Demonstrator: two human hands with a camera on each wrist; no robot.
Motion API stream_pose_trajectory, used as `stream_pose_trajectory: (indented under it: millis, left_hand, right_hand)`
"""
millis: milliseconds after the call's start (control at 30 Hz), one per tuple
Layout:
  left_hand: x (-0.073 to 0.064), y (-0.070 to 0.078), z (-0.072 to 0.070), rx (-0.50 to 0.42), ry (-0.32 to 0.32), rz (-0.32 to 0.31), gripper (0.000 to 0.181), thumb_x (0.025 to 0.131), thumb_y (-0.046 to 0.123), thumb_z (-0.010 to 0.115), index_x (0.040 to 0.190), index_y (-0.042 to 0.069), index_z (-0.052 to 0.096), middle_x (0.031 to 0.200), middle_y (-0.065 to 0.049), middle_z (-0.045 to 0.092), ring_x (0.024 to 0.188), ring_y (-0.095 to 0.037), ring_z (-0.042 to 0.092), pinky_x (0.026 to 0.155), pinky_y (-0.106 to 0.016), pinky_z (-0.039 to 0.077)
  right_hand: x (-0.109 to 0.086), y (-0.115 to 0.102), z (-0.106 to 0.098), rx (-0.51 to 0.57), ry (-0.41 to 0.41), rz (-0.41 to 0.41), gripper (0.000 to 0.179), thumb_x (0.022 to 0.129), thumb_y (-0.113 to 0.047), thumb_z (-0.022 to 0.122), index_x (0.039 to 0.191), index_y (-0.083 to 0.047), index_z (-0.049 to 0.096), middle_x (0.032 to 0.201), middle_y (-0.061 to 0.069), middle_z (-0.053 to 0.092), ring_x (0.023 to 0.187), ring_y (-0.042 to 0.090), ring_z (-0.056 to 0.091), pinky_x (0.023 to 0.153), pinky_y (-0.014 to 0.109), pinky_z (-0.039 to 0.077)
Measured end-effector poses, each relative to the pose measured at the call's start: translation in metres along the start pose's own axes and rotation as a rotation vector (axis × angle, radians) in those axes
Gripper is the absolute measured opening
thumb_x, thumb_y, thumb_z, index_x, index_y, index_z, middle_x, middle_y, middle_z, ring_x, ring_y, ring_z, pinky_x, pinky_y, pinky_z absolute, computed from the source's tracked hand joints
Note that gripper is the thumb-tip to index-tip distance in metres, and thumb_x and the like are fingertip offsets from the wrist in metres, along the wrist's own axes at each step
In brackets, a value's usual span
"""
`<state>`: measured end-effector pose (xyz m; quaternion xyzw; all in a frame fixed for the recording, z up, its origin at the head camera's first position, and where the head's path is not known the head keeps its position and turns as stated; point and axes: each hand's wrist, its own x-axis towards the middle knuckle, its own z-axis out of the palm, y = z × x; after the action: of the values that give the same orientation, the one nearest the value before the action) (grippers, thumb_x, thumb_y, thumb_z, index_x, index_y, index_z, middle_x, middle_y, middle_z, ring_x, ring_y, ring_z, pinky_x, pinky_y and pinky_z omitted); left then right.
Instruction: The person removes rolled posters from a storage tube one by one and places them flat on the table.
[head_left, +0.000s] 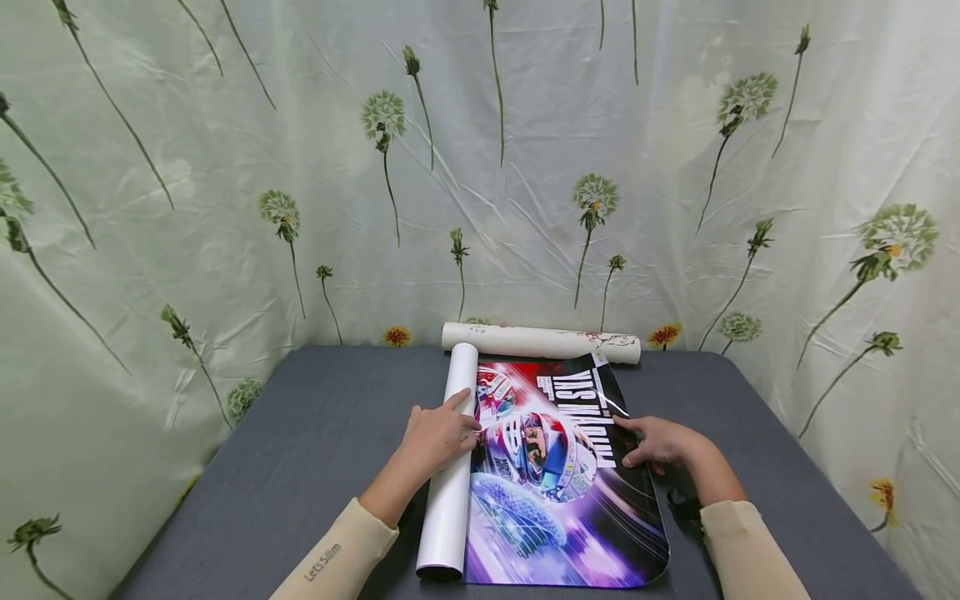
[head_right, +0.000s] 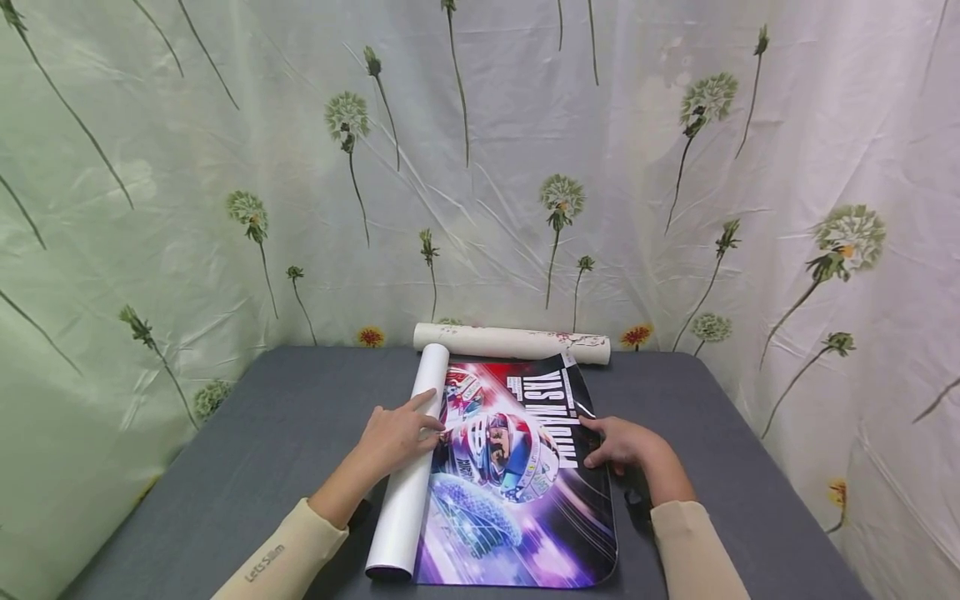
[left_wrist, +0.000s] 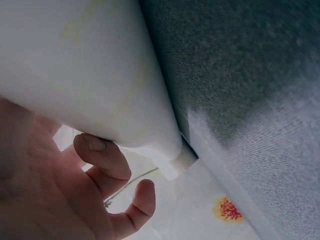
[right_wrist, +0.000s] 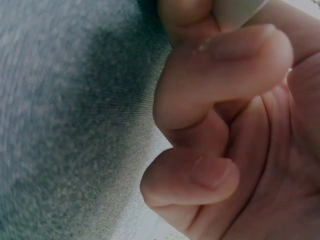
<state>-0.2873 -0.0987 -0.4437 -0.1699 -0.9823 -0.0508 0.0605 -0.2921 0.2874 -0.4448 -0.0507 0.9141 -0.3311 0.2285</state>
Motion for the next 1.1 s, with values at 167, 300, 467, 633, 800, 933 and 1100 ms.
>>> stream_pose_trajectory:
  millis: [167,300,467,633,800,933,1100]
  left_hand:
    - [0.001,-0.003,0.001,-0.023,-0.013,-0.010,0.021,0.095,0.046,0.077,0.109,0.031,0.085,0.163,-0.001,0.053,0.116,-0.029,0.072,0.087,-0.053,0.048]
    - [0.001,-0.004,0.001,-0.033,-0.010,-0.018,0.022,0.094,0.046,0.078,0.109,0.031,0.084,0.163,-0.001,0.053,0.116,-0.029,0.072,0.088,-0.053,0.048]
    - [-0.001,-0.004,0.000,-0.014,0.011,-0.013,0.018,0.096,0.038,0.075,0.110,0.031,0.085,0.163,0.002,0.052,0.096,-0.021,0.072,0.075,-0.039,0.037]
    - [-0.002,-0.005,0.000,-0.025,0.011,-0.009,0.020,0.096,0.042,0.076,0.110,0.031,0.085,0.163,0.001,0.054,0.100,-0.023,0.073,0.077,-0.041,0.040]
    - [-0.002,-0.008,0.001,-0.035,0.008,-0.010,0.025,0.093,0.050,0.078,0.108,0.031,0.084,0.162,-0.003,0.054,0.108,-0.028,0.072,0.077,-0.045,0.043]
    - [-0.002,-0.010,0.000,-0.023,0.007,-0.019,0.019,0.094,0.042,0.078,0.109,0.031,0.083,0.164,-0.002,0.052,0.103,-0.024,0.071,0.072,-0.040,0.038]
    - [-0.003,-0.011,-0.002,-0.022,-0.007,-0.012,0.021,0.094,0.031,0.073,0.112,0.032,0.084,0.165,0.002,0.050,0.100,-0.020,0.070,0.070,-0.036,0.031]
  right_hand:
    - [0.000,0.001,0.000,-0.012,-0.001,-0.013,0.086,0.089,-0.005,0.082,0.162,0.001,0.038,0.143,0.046,0.046,0.044,0.011,0.045,0.050,0.027,0.048]
    - [0.000,0.002,-0.001,-0.020,-0.002,-0.007,0.086,0.089,-0.006,0.083,0.162,0.000,0.038,0.140,0.043,0.048,0.044,0.012,0.045,0.051,0.027,0.048]
    - [-0.001,0.002,-0.002,-0.032,0.002,0.007,0.086,0.090,-0.008,0.083,0.163,-0.001,0.038,0.136,0.040,0.051,0.045,0.013,0.045,0.052,0.028,0.047]
    - [-0.002,0.001,-0.001,-0.020,0.005,0.006,0.085,0.089,-0.007,0.082,0.162,-0.001,0.038,0.137,0.042,0.051,0.044,0.012,0.044,0.051,0.027,0.047]
    - [-0.001,0.002,0.000,-0.025,0.009,0.011,0.085,0.089,-0.006,0.082,0.162,-0.001,0.039,0.135,0.042,0.052,0.044,0.011,0.044,0.050,0.027,0.047]
    - [-0.002,0.001,-0.001,-0.028,0.014,0.012,0.086,0.089,-0.007,0.083,0.162,-0.001,0.038,0.134,0.041,0.052,0.044,0.012,0.044,0.050,0.027,0.047]
    - [-0.001,0.002,-0.001,-0.028,0.015,0.007,0.086,0.088,-0.007,0.083,0.162,-0.001,0.039,0.131,0.039,0.055,0.044,0.012,0.044,0.050,0.027,0.047]
